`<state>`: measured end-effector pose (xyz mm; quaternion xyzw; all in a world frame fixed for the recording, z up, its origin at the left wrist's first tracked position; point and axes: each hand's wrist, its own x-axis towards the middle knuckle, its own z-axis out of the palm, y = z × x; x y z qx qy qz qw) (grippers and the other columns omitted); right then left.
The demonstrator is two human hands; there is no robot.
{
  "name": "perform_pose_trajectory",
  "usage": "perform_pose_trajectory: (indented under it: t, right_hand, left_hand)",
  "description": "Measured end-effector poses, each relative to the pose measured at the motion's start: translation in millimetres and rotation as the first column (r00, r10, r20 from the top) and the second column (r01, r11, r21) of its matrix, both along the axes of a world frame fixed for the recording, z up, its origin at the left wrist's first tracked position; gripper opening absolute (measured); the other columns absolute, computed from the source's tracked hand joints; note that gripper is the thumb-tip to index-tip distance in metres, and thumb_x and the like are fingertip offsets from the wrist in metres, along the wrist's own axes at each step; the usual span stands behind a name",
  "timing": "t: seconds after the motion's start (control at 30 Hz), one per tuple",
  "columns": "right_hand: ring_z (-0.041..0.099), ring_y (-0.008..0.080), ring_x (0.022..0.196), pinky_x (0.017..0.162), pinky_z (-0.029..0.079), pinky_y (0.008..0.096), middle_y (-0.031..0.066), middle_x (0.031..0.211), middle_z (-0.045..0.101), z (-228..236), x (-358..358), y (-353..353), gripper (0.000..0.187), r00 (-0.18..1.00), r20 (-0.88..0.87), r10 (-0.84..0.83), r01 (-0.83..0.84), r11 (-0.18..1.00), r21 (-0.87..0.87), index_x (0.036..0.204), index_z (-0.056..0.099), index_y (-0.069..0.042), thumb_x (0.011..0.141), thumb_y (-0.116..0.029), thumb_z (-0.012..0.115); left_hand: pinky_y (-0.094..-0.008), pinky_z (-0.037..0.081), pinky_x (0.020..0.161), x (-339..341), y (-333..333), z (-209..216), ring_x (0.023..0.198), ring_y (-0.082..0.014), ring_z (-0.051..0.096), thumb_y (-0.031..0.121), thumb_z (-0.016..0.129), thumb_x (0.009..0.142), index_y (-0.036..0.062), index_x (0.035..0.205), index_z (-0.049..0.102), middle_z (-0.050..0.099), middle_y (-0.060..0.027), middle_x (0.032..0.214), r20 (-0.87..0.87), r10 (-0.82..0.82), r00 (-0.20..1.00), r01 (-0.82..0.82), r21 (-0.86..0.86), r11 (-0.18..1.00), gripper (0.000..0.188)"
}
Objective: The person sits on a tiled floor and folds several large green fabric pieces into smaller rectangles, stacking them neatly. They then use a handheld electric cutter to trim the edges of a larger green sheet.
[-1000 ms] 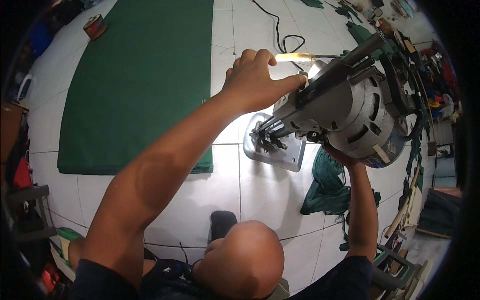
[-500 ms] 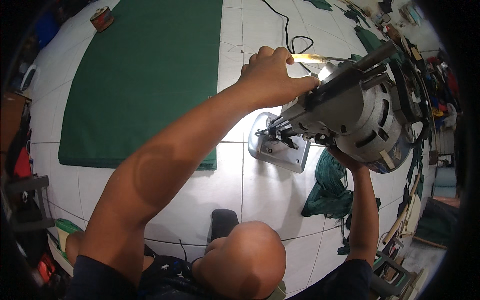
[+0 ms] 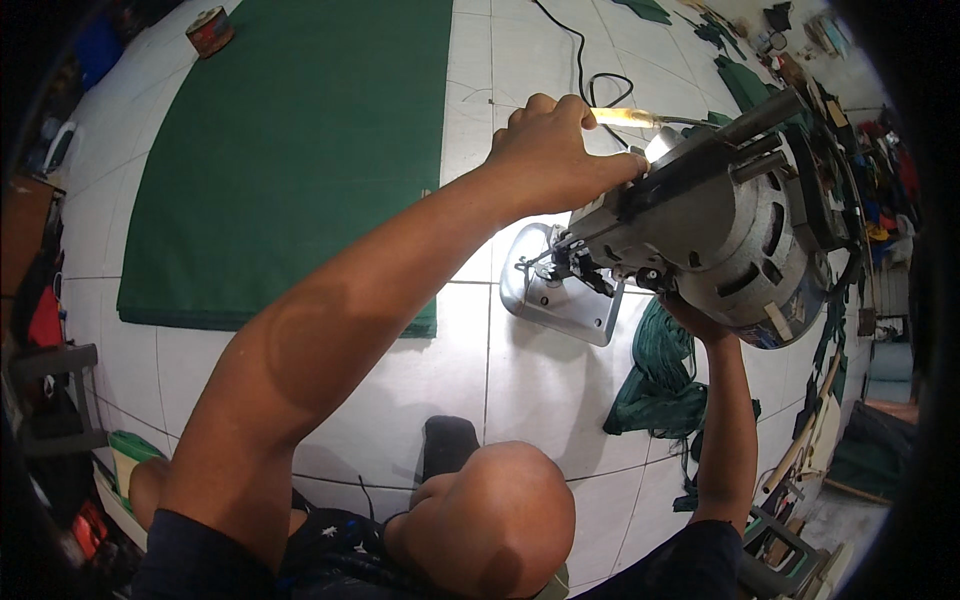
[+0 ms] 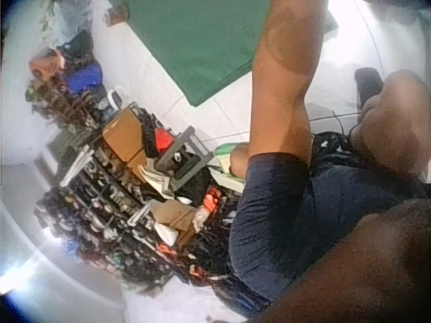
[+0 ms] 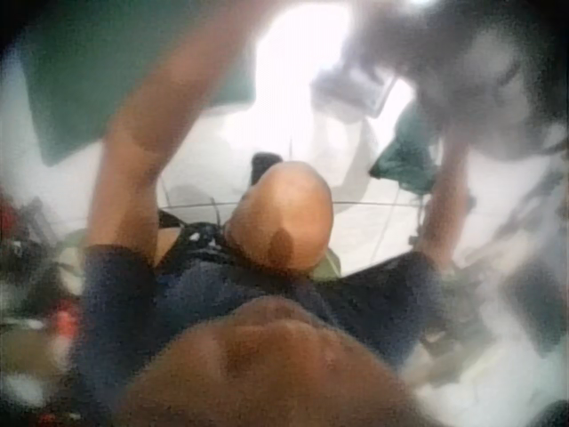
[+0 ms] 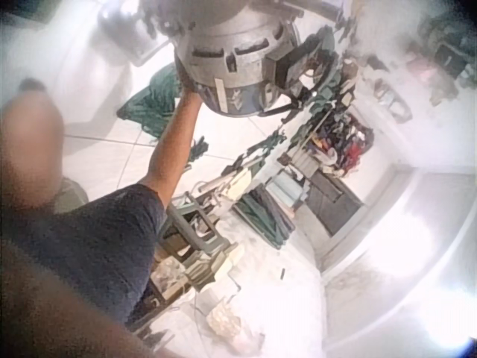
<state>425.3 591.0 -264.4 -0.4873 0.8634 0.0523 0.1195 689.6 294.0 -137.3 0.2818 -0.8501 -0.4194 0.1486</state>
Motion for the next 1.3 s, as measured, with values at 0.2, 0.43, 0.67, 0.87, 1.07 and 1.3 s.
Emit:
perform_pose_trajectory:
  t: [0.2, 0.43, 0.67, 0.87, 1.07, 1.3]
  right_hand:
    - [0.031, 0.0315, 0.144, 0.121, 0.025, 0.0461, 0.0106, 0.154, 0.037, -4, -8, 9, 0.077, 0.998, -0.049, 0.045, -0.047, 0.998, -0.049, 0.15, 0.036, -0.026, 0.086, -0.055, 0.068]
    - [0.033, 0.0305, 0.142, 0.12, 0.027, 0.0457, 0.0095, 0.153, 0.038, 3, 1, -1, 0.077, 0.999, 0.041, -0.02, 0.021, 1.0, -0.015, 0.149, 0.037, -0.026, 0.085, -0.055, 0.069]
    - [0.057, 0.0256, 0.115, 0.1, 0.045, 0.0422, 0.006, 0.118, 0.064, 2, 4, 1, 0.04, 0.915, -0.295, 0.274, -0.358, 0.888, -0.288, 0.12, 0.06, -0.015, 0.085, -0.032, 0.07]
    - [0.055, 0.0252, 0.117, 0.104, 0.041, 0.0425, 0.007, 0.121, 0.063, -1, 2, 2, 0.043, 0.96, -0.179, 0.216, -0.264, 0.91, -0.32, 0.122, 0.059, -0.013, 0.085, -0.032, 0.07]
    - [0.054, 0.0256, 0.119, 0.106, 0.04, 0.0414, 0.008, 0.125, 0.061, 1, 4, 2, 0.047, 0.94, -0.216, 0.264, -0.313, 0.919, -0.24, 0.127, 0.055, -0.01, 0.087, -0.034, 0.066]
    - [0.053, 0.0248, 0.123, 0.108, 0.04, 0.041, 0.0078, 0.127, 0.06, 9, 11, -5, 0.048, 0.874, -0.355, 0.332, -0.432, 0.866, -0.253, 0.129, 0.053, -0.011, 0.09, -0.036, 0.063]
  left_hand:
    - [-0.0446, 0.041, 0.103, 0, 0, 1, 0.13, -0.0367, 0.046, 0.065, 0.068, 0.076, -0.0023, 0.133, 0.051, 0.05, -0.0226, 0.132, 0.006, -0.006, 1.0, 0.006, 0.019, 1.0, 0.09]
    - [-0.0447, 0.042, 0.103, 0, -2, 3, 0.129, -0.0367, 0.047, 0.066, 0.068, 0.076, -0.0019, 0.133, 0.051, 0.05, -0.0228, 0.132, 0.041, -0.009, 0.999, 0.009, 0.008, 1.0, 0.09]
    - [-0.0439, 0.043, 0.102, 0, -2, -4, 0.127, -0.0356, 0.049, 0.069, 0.069, 0.074, -0.0011, 0.135, 0.049, 0.049, -0.0227, 0.133, 0.046, -0.024, 0.999, 0.021, 0.061, 0.998, 0.095]
    - [-0.0429, 0.048, 0.096, 3, -6, -13, 0.123, -0.0432, 0.053, 0.063, 0.072, 0.076, -0.0025, 0.137, 0.044, 0.044, -0.0318, 0.135, 0.037, -0.065, 0.997, 0.057, 0.176, 0.983, 0.094]
    - [-0.0409, 0.046, 0.101, 1, -8, -11, 0.127, -0.038, 0.05, 0.065, 0.076, 0.069, -0.0025, 0.137, 0.043, 0.044, -0.0268, 0.136, 0.065, -0.067, 0.996, 0.047, 0.274, 0.961, 0.102]
    - [-0.0402, 0.047, 0.1, 2, -5, -12, 0.125, -0.0375, 0.051, 0.066, 0.075, 0.07, -0.0028, 0.137, 0.044, 0.045, -0.0269, 0.135, 0.055, -0.057, 0.997, 0.038, 0.303, 0.952, 0.101]
